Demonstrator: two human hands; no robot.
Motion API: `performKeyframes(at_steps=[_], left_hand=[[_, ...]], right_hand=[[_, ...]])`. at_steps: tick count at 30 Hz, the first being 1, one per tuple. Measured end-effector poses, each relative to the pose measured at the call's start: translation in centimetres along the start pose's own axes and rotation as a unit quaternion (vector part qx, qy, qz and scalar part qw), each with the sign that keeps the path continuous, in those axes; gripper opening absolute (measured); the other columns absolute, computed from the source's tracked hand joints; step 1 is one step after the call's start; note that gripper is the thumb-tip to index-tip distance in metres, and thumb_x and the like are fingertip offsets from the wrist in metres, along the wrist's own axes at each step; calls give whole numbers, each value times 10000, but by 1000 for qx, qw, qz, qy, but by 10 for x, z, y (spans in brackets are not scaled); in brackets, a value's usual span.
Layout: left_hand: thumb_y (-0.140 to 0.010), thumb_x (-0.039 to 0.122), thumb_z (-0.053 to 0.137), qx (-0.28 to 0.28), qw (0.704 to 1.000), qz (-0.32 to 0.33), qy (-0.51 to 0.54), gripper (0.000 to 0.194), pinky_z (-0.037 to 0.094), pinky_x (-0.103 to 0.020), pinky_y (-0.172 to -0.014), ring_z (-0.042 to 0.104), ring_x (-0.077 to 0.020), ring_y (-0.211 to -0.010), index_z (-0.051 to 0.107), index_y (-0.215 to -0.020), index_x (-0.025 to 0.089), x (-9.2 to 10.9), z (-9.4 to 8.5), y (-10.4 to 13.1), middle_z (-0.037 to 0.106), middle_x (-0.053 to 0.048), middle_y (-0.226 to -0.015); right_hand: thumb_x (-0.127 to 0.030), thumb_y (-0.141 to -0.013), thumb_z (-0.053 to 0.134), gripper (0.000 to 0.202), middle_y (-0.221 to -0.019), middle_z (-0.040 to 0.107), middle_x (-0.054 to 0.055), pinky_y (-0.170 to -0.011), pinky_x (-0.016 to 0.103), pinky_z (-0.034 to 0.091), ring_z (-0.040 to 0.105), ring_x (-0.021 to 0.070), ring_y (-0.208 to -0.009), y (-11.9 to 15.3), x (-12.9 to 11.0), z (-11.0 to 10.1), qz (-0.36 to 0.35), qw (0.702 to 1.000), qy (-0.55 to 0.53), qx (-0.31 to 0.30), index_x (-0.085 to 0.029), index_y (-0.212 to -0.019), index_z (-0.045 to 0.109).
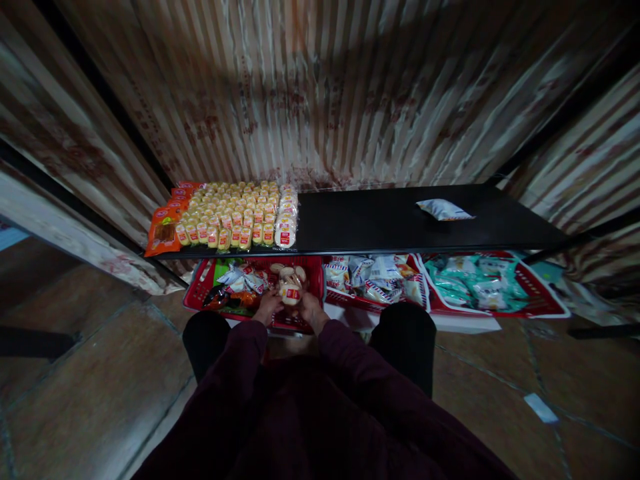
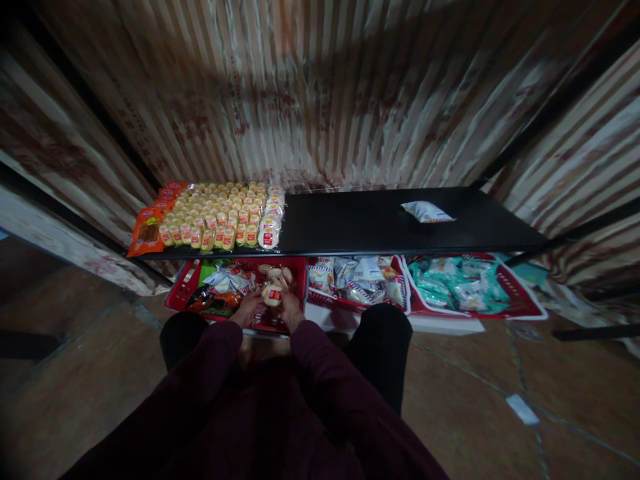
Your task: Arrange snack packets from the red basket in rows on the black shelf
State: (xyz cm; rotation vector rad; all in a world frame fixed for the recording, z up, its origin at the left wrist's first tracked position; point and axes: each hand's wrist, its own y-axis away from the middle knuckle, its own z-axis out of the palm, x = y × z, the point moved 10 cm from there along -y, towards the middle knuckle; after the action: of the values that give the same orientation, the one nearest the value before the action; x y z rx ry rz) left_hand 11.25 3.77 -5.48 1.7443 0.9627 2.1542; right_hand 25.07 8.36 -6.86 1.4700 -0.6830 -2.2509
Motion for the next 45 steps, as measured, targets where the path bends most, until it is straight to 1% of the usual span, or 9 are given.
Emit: performKeyframes(at_steps=[3, 7, 11, 16, 22, 26, 33, 38, 45], left_hand=[[-747, 130, 648, 1, 999, -25, 39, 295, 517, -265, -731, 632, -111, -651, 546, -1023, 136, -2, 0, 4, 662, -42, -763], [-709, 160, 709, -9, 997, -7, 73, 338, 512, -249, -741, 640, -110, -680, 558, -1011, 154, 7, 2, 11, 666, -40, -770], [-682, 230, 738, 25, 997, 10, 68, 431, 492, -240, -702, 628, -106, -677, 567, -1075, 189, 14, -2, 12, 670, -29, -794], [-686, 248, 716, 80, 995, 35, 58, 454, 464, -232, -691, 623, -104, -718, 558, -1113, 241, 26, -8, 9, 667, -21, -852], [-674, 215, 699, 83, 993, 57, 60, 307, 462, -235, -676, 620, -118, -710, 614, -968, 196, 42, -5, 5, 675, -24, -832], [-665, 159, 684, 81, 991, 77, 76, 229, 482, -238, -653, 633, -137, -720, 627, -886, 179, 52, -2, 5, 681, -33, -810], [-655, 119, 656, 66, 988, 108, 89, 184, 440, -188, -547, 594, -93, -585, 638, -835, 153, 71, 10, 8, 652, -8, -703], [-610, 114, 674, 52, 984, 136, 100, 206, 426, -180, -518, 566, -79, -542, 629, -808, 150, 87, 20, 12, 645, 3, -684], [-597, 132, 684, 52, 983, 160, 80, 155, 417, -191, -512, 540, -75, -510, 595, -722, 145, 106, 35, 10, 615, 18, -634]], right_hand=[[-228, -717, 608, 109, -459, 542, -31, -489, 301, 506, 573, 163, -446, 2, 5, -2, 31, 999, -16, 36, -208, -667, 514], [-202, -702, 609, 74, -495, 574, -31, -469, 269, 484, 571, 149, -450, 8, 3, -4, 29, 998, -24, 45, -204, -719, 538], [-141, -650, 638, 180, -555, 605, -60, -467, 229, 463, 568, 119, -468, 18, -5, -8, 7, 998, -43, 46, -209, -793, 554], [-93, -609, 663, 176, -511, 601, -46, -468, 225, 451, 551, 119, -451, 29, -10, -8, 28, 997, -54, 41, -191, -702, 549], [-232, -530, 767, 239, -550, 635, -24, -530, 233, 463, 575, 117, -504, 29, -25, -5, -26, 998, -59, -2, -168, -650, 570], [-270, -457, 789, 346, -638, 678, -21, -594, 234, 472, 605, 121, -574, 25, -38, -6, -90, 995, -17, -36, -162, -747, 633], [-277, -473, 752, 296, -605, 665, -11, -566, 244, 459, 594, 136, -547, 29, -54, -3, -101, 993, 36, -47, -167, -723, 637], [-359, -509, 731, 319, -652, 671, -7, -593, 261, 474, 607, 153, -600, 36, -67, -1, -118, 988, 81, -60, -183, -755, 628], [-467, -545, 701, 373, -674, 660, 2, -598, 267, 476, 600, 152, -616, 36, -101, -5, -164, 973, 146, -65, -184, -775, 619]])
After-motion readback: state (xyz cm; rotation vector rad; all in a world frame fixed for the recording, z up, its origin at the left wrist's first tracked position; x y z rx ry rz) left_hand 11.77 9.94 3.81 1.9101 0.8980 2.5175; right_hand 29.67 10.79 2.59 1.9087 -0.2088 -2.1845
